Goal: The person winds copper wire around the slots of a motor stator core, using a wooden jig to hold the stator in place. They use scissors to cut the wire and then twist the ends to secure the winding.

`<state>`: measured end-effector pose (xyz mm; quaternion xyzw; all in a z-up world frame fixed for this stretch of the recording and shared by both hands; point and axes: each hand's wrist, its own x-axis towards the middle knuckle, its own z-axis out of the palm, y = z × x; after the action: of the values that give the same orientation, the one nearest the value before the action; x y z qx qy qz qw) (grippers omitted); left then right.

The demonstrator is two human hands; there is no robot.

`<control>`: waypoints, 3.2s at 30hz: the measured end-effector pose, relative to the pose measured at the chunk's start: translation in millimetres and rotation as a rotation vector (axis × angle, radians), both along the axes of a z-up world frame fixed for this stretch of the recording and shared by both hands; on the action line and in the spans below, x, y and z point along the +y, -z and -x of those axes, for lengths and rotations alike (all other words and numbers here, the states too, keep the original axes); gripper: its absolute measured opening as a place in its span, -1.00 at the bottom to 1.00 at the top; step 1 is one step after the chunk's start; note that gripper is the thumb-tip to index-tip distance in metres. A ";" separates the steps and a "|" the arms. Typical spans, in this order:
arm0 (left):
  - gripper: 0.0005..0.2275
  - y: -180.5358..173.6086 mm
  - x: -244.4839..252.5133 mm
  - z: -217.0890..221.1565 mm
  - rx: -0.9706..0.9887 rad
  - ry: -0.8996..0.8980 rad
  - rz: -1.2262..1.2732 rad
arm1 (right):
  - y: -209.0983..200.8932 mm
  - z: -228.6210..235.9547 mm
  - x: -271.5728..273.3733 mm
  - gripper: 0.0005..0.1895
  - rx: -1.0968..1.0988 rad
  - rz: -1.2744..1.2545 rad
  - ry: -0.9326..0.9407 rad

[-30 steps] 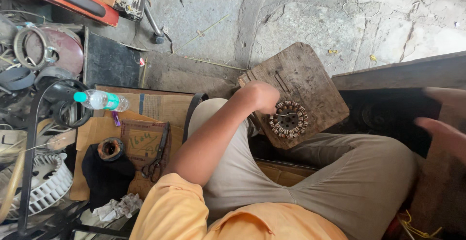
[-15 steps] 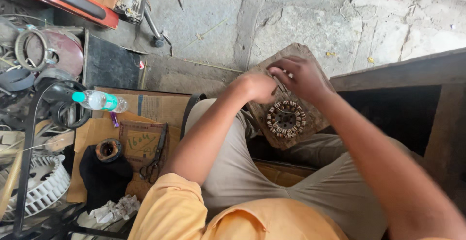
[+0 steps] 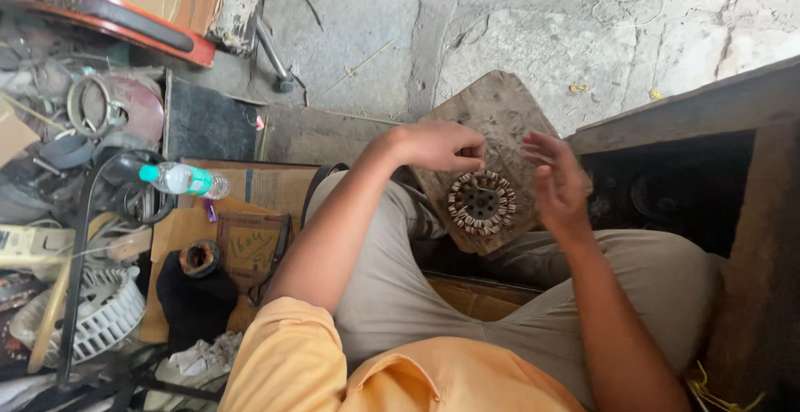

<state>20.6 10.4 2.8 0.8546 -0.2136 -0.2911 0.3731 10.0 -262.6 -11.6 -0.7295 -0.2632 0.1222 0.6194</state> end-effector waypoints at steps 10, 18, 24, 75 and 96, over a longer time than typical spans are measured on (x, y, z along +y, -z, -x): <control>-0.69 -26.0 -8.1 -1.3 0.306 -0.053 0.692 | 10.4 21.3 7.6 -0.55 0.302 -0.260 -0.114; -0.66 -8.2 -25.8 -11.4 0.229 -0.119 0.481 | 16.8 -0.9 -9.0 -0.85 0.323 -0.099 0.131; -0.65 -3.3 -30.7 -10.1 0.145 -0.226 0.359 | 1.0 -8.9 -12.1 -0.89 0.266 -0.016 0.123; -0.82 80.1 -89.8 0.9 -0.268 -0.394 0.108 | 63.1 -29.0 -40.7 -0.94 0.524 -0.418 0.258; -0.67 83.2 -46.3 -33.9 0.133 -0.783 -0.065 | 56.6 13.6 16.4 -0.58 0.238 0.128 0.005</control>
<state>54.5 -35.9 -80.3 0.8620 0.1625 -0.1882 0.4418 -3.6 -246.2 -68.1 -0.7484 -0.1778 0.2230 0.5987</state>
